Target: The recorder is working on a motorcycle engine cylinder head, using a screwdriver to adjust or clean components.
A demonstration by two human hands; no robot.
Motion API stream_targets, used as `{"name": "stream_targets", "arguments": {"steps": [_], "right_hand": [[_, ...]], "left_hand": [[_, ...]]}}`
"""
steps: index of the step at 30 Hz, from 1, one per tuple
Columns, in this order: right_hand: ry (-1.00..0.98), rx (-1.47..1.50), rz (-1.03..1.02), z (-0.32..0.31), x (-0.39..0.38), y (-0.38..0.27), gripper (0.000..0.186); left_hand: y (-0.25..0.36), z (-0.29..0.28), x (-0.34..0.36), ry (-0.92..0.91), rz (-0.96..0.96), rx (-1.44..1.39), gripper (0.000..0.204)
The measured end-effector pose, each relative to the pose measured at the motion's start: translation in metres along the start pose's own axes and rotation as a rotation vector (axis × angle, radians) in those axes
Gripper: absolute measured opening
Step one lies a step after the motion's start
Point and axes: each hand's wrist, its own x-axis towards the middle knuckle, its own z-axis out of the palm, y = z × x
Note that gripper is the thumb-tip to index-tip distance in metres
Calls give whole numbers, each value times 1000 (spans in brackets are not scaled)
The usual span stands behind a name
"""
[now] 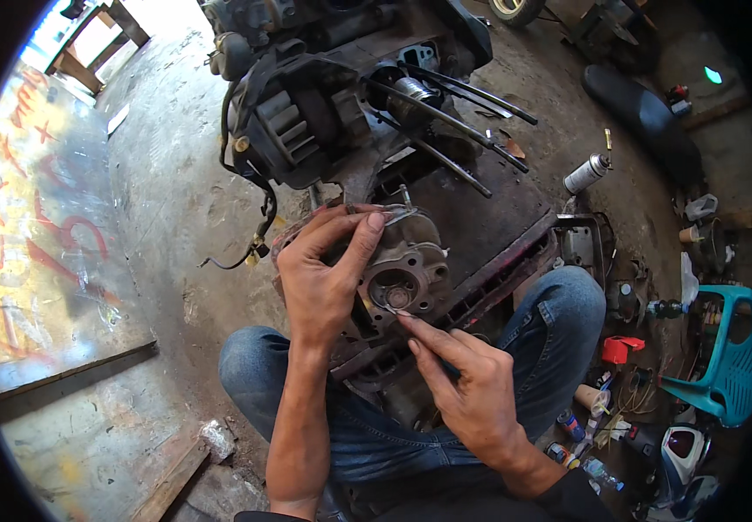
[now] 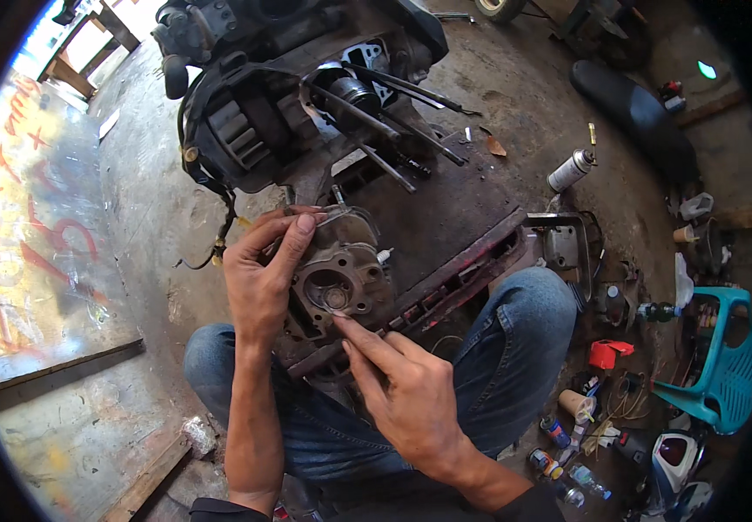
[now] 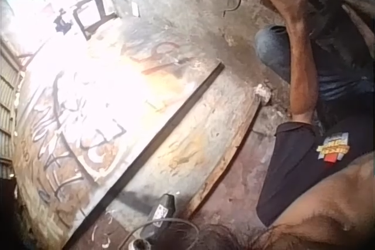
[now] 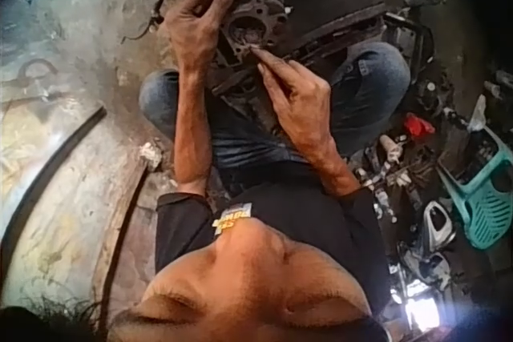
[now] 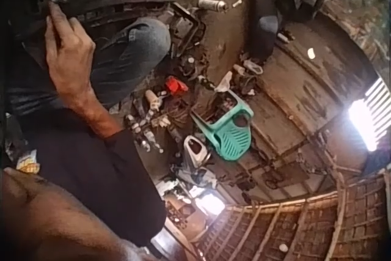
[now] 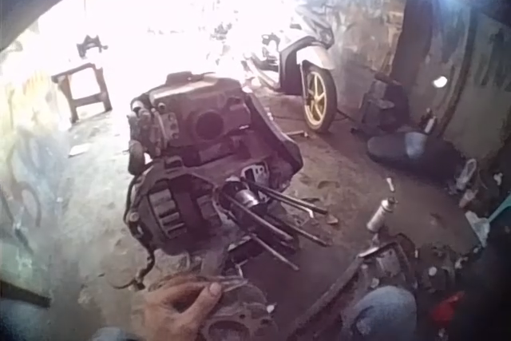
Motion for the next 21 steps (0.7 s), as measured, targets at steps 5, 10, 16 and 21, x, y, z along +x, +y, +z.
{"name": "stream_targets", "arguments": {"steps": [5,10,16,21], "right_hand": [[7,-21,-15,1,4,-5,40],[44,37,-34,1,1,6,41],[65,42,-45,5,0,7,40],[23,33,-2,5,8,3,40]], "left_hand": [[4,-2,1,-5,10,11,17],[1,2,2,-2,23,5,17],[2,0,2,17,-13,-17,18],[5,-2,4,1,-12,14,19]]}}
